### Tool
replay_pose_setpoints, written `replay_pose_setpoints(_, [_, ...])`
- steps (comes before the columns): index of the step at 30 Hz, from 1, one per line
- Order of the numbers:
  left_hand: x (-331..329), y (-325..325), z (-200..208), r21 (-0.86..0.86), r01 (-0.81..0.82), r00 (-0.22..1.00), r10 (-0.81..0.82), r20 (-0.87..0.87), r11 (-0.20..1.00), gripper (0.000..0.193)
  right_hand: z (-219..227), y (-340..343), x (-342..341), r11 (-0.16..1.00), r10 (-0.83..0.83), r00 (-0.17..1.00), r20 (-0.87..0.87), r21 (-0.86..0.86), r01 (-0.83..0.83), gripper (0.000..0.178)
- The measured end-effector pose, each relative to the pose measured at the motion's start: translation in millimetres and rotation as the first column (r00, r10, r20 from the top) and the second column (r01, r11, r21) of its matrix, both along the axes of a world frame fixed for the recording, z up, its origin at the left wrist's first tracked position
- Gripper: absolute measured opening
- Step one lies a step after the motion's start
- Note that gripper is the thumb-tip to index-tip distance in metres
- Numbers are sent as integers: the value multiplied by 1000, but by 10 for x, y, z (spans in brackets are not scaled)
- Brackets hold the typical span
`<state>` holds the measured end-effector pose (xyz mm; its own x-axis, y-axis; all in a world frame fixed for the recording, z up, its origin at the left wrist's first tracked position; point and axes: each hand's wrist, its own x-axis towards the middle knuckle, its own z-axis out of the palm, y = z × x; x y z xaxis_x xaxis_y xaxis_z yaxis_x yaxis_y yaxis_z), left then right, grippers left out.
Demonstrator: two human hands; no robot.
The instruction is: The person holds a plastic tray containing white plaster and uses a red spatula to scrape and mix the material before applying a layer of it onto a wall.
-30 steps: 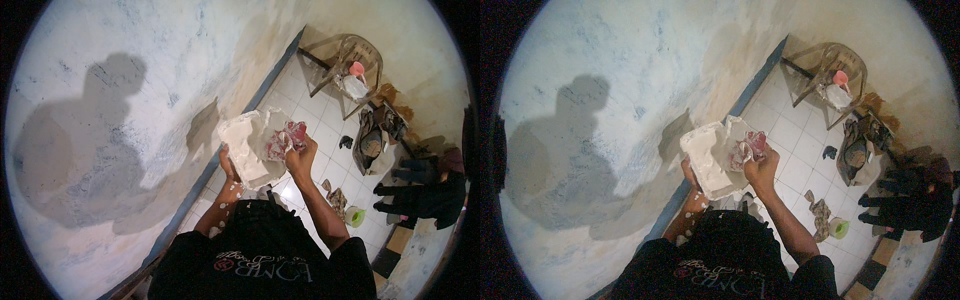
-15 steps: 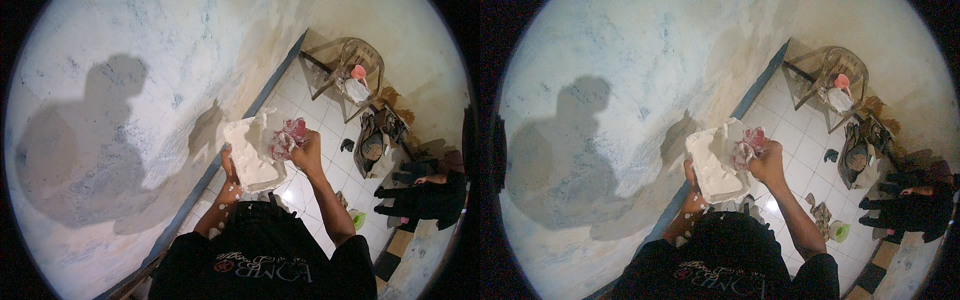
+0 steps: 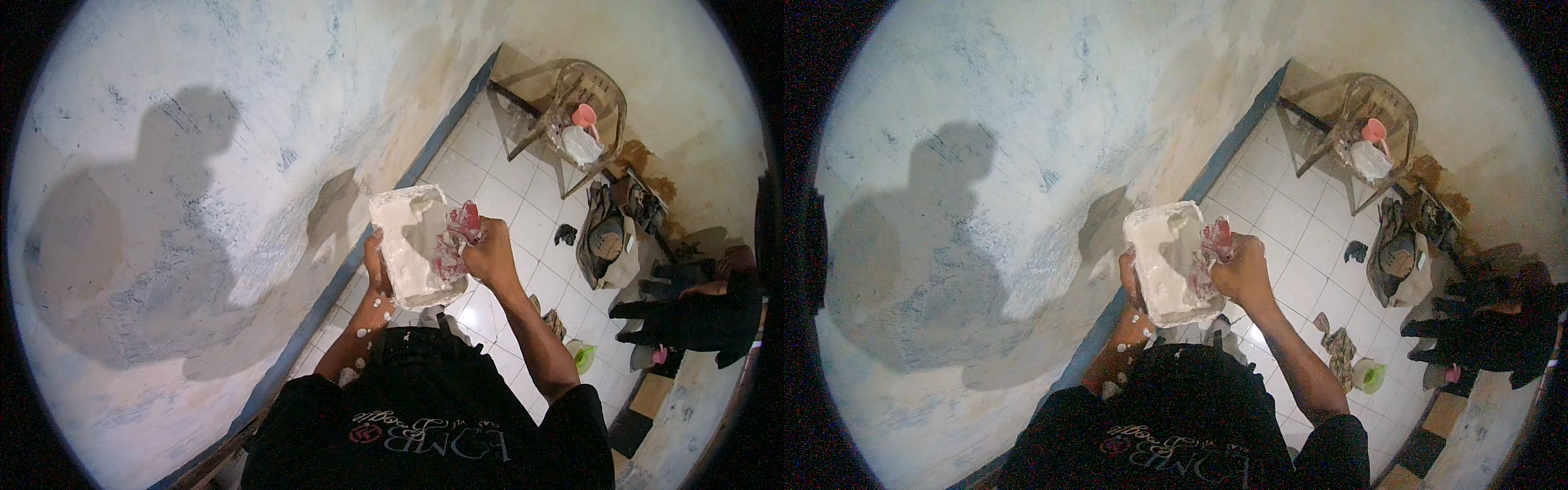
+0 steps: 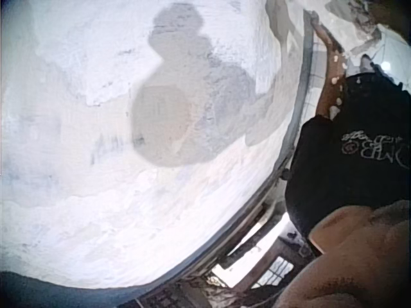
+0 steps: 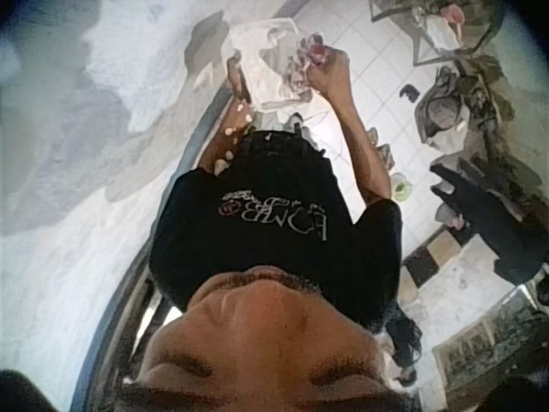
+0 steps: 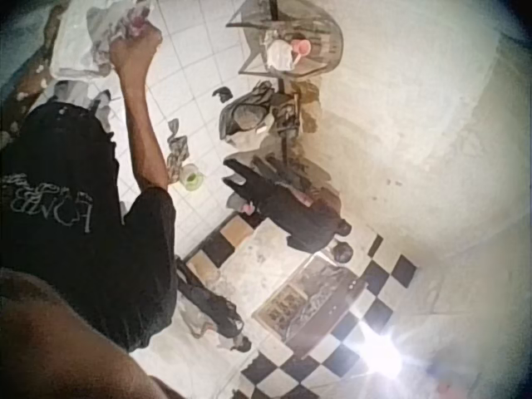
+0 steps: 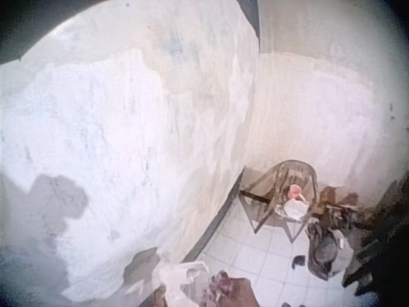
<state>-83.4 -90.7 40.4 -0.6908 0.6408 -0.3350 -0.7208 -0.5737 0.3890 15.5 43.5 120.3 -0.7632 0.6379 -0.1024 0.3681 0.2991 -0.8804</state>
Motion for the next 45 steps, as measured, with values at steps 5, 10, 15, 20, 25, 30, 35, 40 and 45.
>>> replay_pose_setpoints(5, [-46,-80,-159,507,197,969,-244,29,839,63,-36,50,-36,992,119,990,-81,55,-115,13])
replay_pose_setpoints(10, [46,-24,108,67,149,989,-149,-9,987,65,84,110,-91,984,179,983,-34,35,-177,25])
replay_pose_setpoints(15, [40,-16,115,104,164,984,-170,55,981,65,155,-181,-98,889,297,948,-114,396,-231,18])
replay_pose_setpoints(20, [-8,-3,-142,151,65,998,-68,15,986,69,439,-237,-119,917,250,962,106,294,-271,19])
replay_pose_setpoints(25, [6,0,53,286,95,995,-94,-18,954,71,544,-36,-137,974,88,981,173,193,-121,18])
replay_pose_setpoints(30, [7,16,33,218,78,995,-89,42,973,68,384,-56,-228,991,94,983,155,84,-108,21])
replay_pose_setpoints(35, [-12,-24,-50,227,113,994,-112,-20,967,65,204,-49,-250,985,113,987,117,116,-126,21])
replay_pose_setpoints(40, [-7,-30,69,50,161,987,-161,-16,986,65,164,-16,-266,940,204,968,147,248,-236,21])
replay_pose_setpoints(45, [-39,-55,-91,42,127,990,-124,-72,991,67,259,-87,-260,978,188,960,207,54,-203,25])
